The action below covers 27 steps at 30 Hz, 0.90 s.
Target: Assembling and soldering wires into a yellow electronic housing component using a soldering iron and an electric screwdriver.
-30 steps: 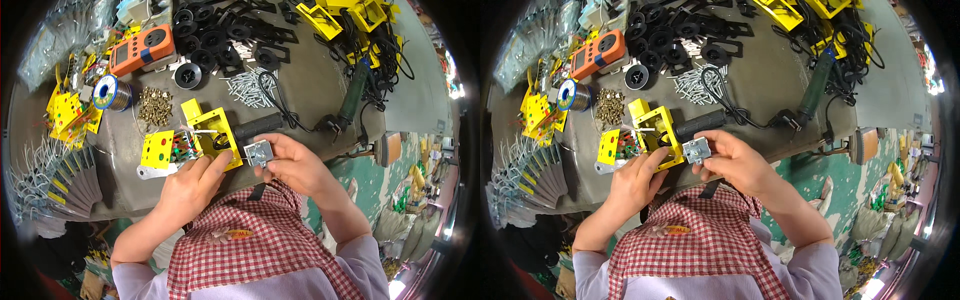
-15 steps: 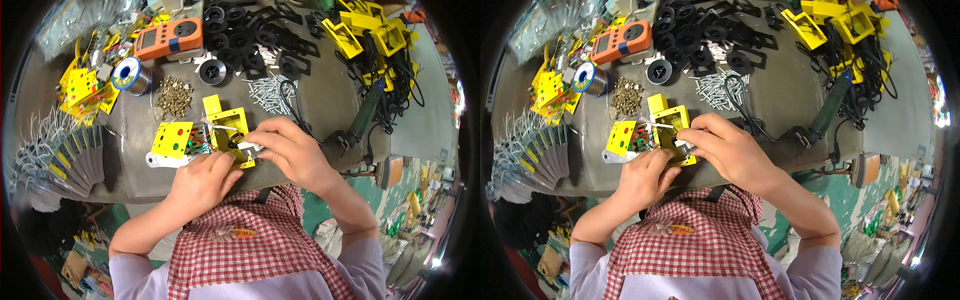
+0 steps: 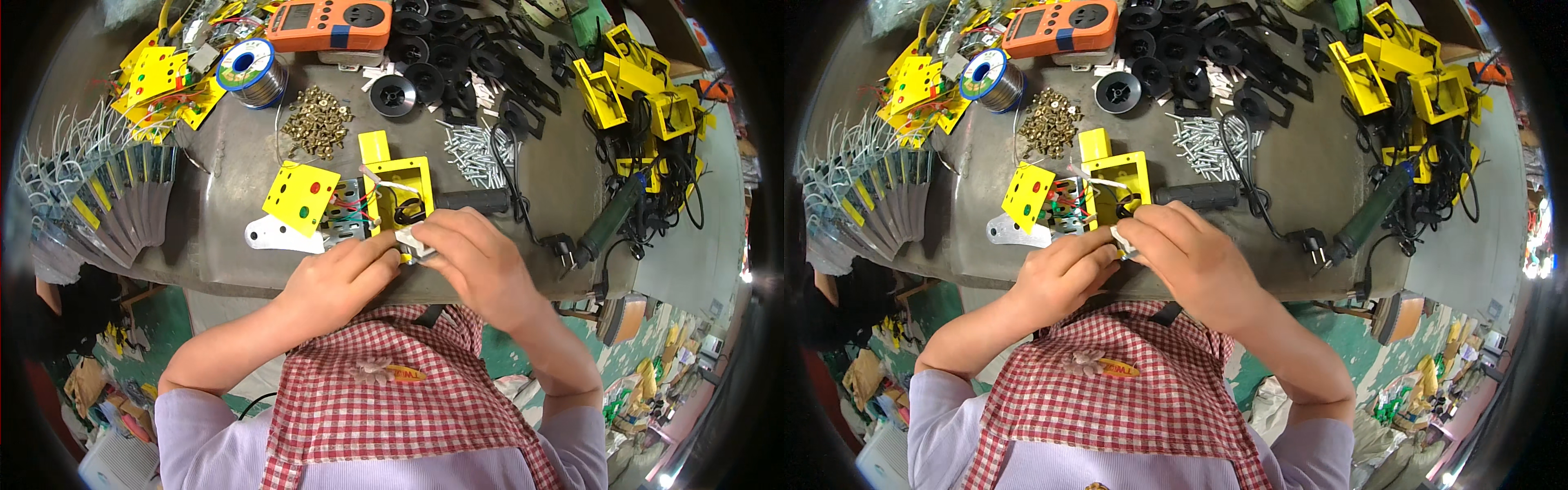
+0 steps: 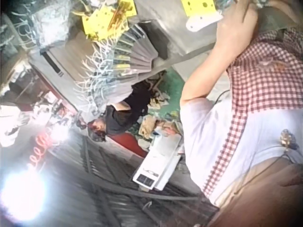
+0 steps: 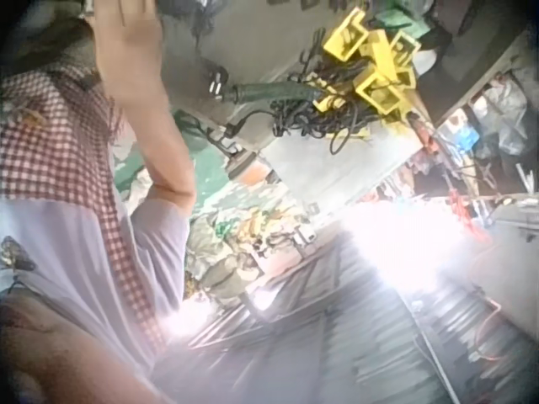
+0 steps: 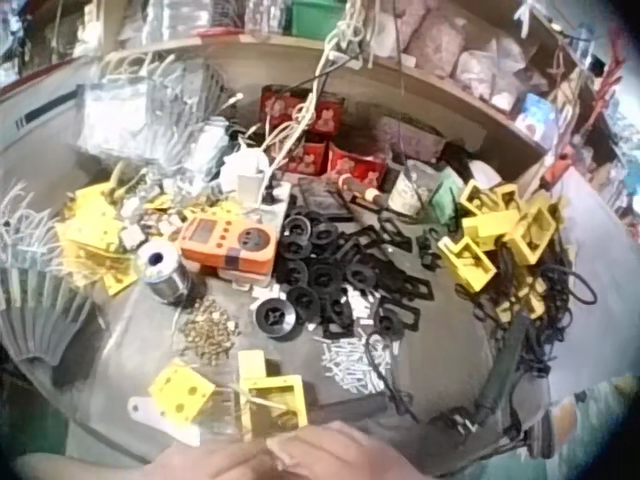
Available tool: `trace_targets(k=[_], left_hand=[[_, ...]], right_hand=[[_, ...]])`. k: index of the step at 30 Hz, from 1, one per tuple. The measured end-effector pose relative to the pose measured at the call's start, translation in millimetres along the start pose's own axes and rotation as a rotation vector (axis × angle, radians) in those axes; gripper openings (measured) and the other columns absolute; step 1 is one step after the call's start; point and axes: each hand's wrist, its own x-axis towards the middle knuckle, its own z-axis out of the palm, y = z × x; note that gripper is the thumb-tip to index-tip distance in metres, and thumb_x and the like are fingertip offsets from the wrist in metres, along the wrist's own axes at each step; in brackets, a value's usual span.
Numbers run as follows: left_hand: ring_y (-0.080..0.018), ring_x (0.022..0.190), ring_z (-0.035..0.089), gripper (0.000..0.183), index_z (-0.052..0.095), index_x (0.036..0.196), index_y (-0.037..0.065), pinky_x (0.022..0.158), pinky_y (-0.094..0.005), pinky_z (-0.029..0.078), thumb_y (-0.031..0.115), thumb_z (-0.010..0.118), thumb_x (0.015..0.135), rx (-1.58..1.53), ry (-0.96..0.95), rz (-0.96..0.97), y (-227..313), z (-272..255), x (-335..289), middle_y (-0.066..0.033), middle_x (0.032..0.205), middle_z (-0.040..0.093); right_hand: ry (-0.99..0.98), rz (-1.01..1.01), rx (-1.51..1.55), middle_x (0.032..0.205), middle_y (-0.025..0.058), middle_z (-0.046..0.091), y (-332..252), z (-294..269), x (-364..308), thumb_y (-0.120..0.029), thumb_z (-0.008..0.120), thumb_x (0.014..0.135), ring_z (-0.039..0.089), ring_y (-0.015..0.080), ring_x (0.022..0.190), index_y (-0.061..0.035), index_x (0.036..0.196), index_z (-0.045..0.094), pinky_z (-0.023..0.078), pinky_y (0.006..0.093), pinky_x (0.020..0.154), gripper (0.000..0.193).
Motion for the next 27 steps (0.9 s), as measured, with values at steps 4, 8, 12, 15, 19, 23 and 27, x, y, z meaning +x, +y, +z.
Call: trace_targets(k=[4, 8, 12, 15, 19, 23, 27], left_hand=[[-0.0230, 0.081, 0.064, 0.025, 0.060, 0.102, 0.006, 0.061, -0.0316, 0.055, 0.010, 0.064, 0.078, -0.035, 0.039, 0.020, -3.2, -2.1, -13.9, -0.0106, 0.107, 0.060], [-0.0219, 0.076, 0.065, 0.026, 0.064, 0.095, 0.006, 0.060, -0.0314, 0.054, 0.007, 0.073, 0.070, -0.055, 0.141, -0.003, -2.0, -8.2, -14.8, -0.0080, 0.096, 0.061], [-0.0239, 0.075, 0.061, 0.026, 0.066, 0.089, 0.008, 0.064, -0.0340, 0.048, 0.000, 0.077, 0.066, 0.046, 0.349, -0.064, -4.2, -41.8, -11.3, -0.0088, 0.088, 0.062], [-0.0275, 0.083, 0.059, 0.021, 0.065, 0.090, 0.004, 0.074, -0.0353, 0.046, -0.004, 0.070, 0.072, 0.207, 0.382, -0.231, -29.5, -58.8, 4.2, -0.0111, 0.089, 0.061], [-0.0282, 0.088, 0.057, 0.012, 0.068, 0.089, 0.005, 0.077, -0.0356, 0.046, 0.002, 0.067, 0.077, 0.231, 0.160, -0.258, -64.7, -67.8, 24.5, -0.0084, 0.091, 0.060], [-0.0291, 0.091, 0.056, 0.011, 0.067, 0.088, 0.002, 0.079, -0.0368, 0.046, 0.011, 0.067, 0.081, 0.233, -0.082, -0.346, -71.7, -68.1, 51.7, -0.0101, 0.090, 0.058], [-0.0275, 0.086, 0.057, 0.013, 0.062, 0.089, -0.001, 0.076, -0.0337, 0.046, 0.011, 0.063, 0.085, 0.063, -0.156, -0.340, -87.4, -72.2, 59.3, -0.0117, 0.090, 0.057]], right_hand=[[-0.262, -0.072, -0.020, 0.107, 0.0134, 0.055, 0.8, -21.9, 19.2, -0.003, 0.058, 0.075, 0.055, 0.0308, 0.098, -0.0034, 0.110, 0.059, 0.048, 0.0381, 0.082, 0.035], [-0.256, -0.019, 0.103, 0.110, 0.0125, 0.054, 7.6, -16.0, 21.5, 0.001, 0.062, 0.075, 0.054, 0.0308, 0.100, -0.0045, 0.113, 0.060, 0.047, 0.0377, 0.083, 0.039], [-0.145, 0.017, 0.196, 0.121, 0.0125, 0.053, 12.3, -9.2, 3.7, -0.005, 0.075, 0.071, 0.052, 0.0312, 0.105, -0.0079, 0.126, 0.056, 0.045, 0.0379, 0.088, 0.058], [0.010, 0.095, 0.191, 0.126, 0.0132, 0.052, 3.6, -5.5, -3.5, -0.007, 0.076, 0.069, 0.051, 0.0309, 0.110, -0.0065, 0.125, 0.056, 0.044, 0.0374, 0.091, 0.059], [0.122, 0.171, 0.221, 0.117, 0.0142, 0.058, 11.8, -1.1, -9.4, -0.003, 0.075, 0.070, 0.056, 0.0315, 0.103, -0.0043, 0.121, 0.058, 0.046, 0.0373, 0.088, 0.054], [0.210, 0.198, 0.196, 0.106, 0.0129, 0.062, 14.4, -5.0, -3.9, 0.004, 0.070, 0.073, 0.060, 0.0266, 0.088, -0.0032, 0.114, 0.062, 0.049, 0.0333, 0.077, 0.042], [0.276, 0.195, 0.189, 0.102, 0.0117, 0.064, 20.6, -14.7, 2.1, 0.007, 0.067, 0.075, 0.061, 0.0213, 0.082, -0.0030, 0.108, 0.064, 0.050, 0.0295, 0.071, 0.035]])
